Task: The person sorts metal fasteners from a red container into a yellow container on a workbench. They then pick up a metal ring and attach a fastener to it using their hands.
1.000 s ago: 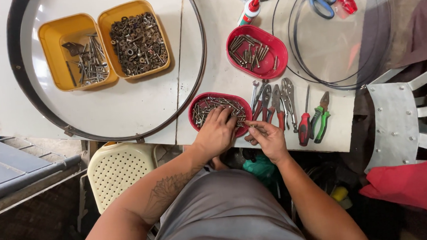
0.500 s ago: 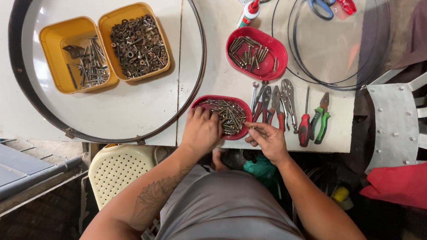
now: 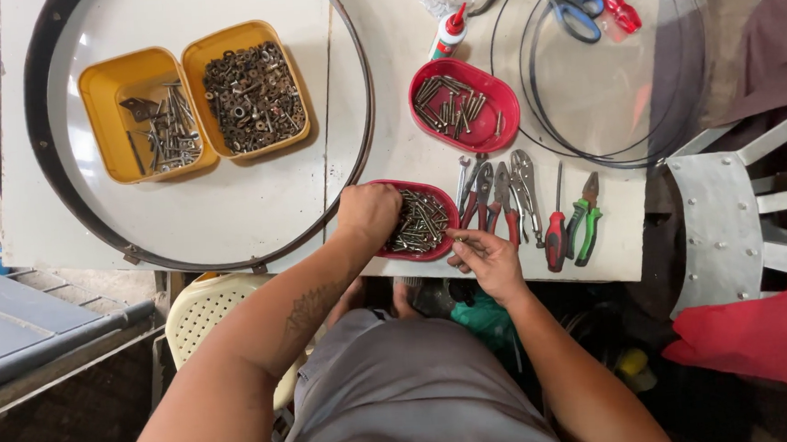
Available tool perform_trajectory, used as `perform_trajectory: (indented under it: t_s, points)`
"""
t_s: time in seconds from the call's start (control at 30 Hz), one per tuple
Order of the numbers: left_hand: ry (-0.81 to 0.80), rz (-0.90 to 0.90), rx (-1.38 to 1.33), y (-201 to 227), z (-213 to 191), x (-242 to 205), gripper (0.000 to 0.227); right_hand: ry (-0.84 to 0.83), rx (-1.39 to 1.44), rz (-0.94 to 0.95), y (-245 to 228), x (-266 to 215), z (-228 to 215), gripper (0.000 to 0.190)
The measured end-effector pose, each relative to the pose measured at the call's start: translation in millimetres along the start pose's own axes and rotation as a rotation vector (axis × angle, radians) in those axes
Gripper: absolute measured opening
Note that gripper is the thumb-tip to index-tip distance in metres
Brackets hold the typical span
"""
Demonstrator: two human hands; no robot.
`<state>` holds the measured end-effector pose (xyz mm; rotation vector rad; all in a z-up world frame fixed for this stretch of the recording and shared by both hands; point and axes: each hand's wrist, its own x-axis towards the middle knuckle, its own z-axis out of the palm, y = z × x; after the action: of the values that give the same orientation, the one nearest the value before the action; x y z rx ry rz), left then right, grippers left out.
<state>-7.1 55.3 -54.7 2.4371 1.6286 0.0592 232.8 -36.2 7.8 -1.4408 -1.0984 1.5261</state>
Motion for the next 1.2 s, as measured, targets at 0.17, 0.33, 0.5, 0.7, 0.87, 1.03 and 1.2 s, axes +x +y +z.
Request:
perform_trajectory:
  t_s: [0.17,0.33,0.5,0.7,0.87,1.03,1.2]
  points:
    - [0.085,0.118,0.208,5,9,-3,0.02,0.011,0.023,0.004,-2,0,1,0.023]
    - [0.145,0.245,0.307,5,23,-5,0.022,0.003,-0.002,-0.002,-6,-2,1,0.023]
    - [0.127,0.251,0.301,14,-11,-6,0.021,-0.012,0.002,0.013,0,-3,-3,0.023]
    - [-0.065,0.366,0.374,-7,-3,8,0.028,-0.013,-0.012,0.01,-16,-6,0,0.024]
    - [-0.12,0.392,0.332,-13,-16,16,0.029,-0.005,-0.065,0.015,-19,-5,3,0.026]
    - [-0.165,0.304,0.331,-9,-44,3,0.026,-0.009,-0.041,0.032,-12,-4,2,0.025]
    - [0.018,0.283,0.259,16,-75,-13,0.015,0.105,0.149,0.177,-19,8,15,0.027]
